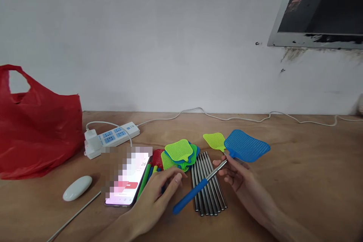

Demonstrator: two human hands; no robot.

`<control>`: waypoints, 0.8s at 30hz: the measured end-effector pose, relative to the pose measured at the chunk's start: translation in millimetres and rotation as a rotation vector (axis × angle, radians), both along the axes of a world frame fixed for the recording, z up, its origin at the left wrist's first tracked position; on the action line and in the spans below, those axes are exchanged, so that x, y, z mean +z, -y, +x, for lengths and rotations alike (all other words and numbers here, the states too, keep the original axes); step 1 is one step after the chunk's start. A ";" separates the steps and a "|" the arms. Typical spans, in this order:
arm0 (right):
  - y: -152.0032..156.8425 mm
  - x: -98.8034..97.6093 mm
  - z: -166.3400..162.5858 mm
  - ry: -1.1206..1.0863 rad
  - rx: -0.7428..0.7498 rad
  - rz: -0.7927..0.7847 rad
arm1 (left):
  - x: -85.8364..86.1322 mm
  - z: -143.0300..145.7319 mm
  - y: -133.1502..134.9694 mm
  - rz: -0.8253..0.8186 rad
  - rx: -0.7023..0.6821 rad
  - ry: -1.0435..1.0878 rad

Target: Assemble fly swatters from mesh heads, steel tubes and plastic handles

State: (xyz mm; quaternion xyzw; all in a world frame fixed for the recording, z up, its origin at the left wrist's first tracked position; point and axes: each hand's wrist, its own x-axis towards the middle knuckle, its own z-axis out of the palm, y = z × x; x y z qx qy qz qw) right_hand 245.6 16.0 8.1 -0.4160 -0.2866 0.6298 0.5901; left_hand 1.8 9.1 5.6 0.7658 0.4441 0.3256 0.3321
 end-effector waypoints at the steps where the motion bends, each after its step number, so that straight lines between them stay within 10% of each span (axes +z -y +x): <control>1: 0.4 -0.7 -1.1 0.008 0.012 0.011 | 0.7 1.0 0.8 -0.001 -0.029 -0.033; 24: 9.7 -17.4 -10.4 0.185 0.039 0.108 | 2.3 10.9 12.0 -0.113 -0.163 -0.045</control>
